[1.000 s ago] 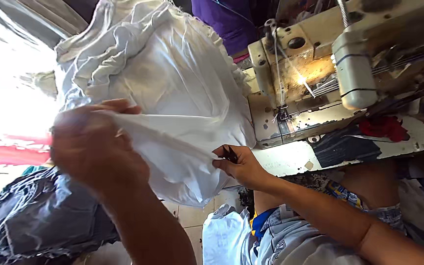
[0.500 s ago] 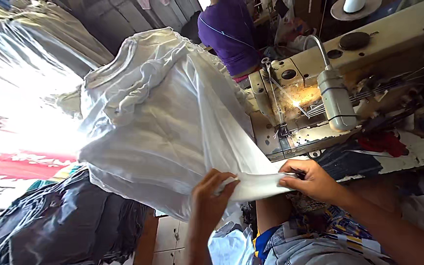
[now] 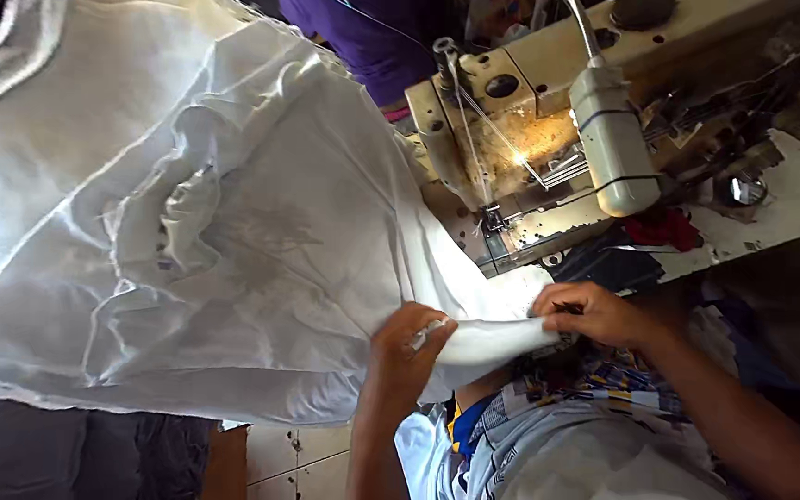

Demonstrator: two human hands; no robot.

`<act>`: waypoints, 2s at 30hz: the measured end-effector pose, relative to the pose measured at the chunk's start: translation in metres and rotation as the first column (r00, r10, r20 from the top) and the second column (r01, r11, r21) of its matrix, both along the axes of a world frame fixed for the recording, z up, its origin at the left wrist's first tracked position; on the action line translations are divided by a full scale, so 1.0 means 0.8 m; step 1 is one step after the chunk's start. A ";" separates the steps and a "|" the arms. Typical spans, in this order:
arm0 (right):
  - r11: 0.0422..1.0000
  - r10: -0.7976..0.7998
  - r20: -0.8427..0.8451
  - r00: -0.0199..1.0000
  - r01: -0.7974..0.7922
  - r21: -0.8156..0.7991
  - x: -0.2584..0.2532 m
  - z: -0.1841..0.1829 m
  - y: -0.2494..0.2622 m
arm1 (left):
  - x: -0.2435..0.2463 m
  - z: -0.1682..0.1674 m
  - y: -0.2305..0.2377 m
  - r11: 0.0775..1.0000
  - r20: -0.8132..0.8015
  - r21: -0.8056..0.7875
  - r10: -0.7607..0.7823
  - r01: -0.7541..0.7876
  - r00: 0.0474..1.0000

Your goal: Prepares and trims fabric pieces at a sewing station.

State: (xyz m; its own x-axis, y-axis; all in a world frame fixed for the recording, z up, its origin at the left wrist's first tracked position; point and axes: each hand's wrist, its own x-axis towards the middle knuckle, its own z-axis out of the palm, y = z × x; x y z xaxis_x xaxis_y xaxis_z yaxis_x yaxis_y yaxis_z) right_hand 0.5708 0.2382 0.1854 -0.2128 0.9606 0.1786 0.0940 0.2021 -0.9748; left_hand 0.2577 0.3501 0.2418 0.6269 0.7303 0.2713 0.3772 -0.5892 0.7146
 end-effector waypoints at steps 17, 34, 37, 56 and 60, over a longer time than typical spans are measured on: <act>0.921 -0.313 -0.033 0.949 0.312 0.234 -0.043 0.020 0.029 | -0.004 0.002 -0.007 0.988 0.117 -0.015 0.156 -0.155 0.981; 0.830 -0.489 -0.069 0.870 0.488 0.270 -0.046 0.017 -0.004 | 0.013 0.009 -0.039 0.905 0.181 0.296 0.263 -0.307 0.948; 0.830 -0.507 -0.054 0.860 0.504 0.239 -0.045 0.012 -0.002 | 0.027 0.011 -0.025 0.938 0.187 0.253 0.195 -0.239 0.963; 0.879 -0.477 -0.345 0.809 0.453 -0.152 -0.051 0.008 0.030 | 0.179 0.018 0.127 0.938 -0.119 0.229 0.292 -0.260 0.949; 0.875 -0.478 -0.348 0.806 0.471 -0.111 -0.047 0.011 0.043 | 0.187 0.006 0.139 0.939 -0.020 0.209 0.284 -0.274 0.959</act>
State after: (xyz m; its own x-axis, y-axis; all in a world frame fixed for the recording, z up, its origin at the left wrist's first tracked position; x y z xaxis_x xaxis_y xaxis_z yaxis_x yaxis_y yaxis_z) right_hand 0.5331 0.2726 0.1943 0.3447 0.9292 0.1333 -0.1776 0.2040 -0.9627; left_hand 0.4074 0.4610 0.2462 0.4219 0.8107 0.4059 0.5787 -0.5854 0.5678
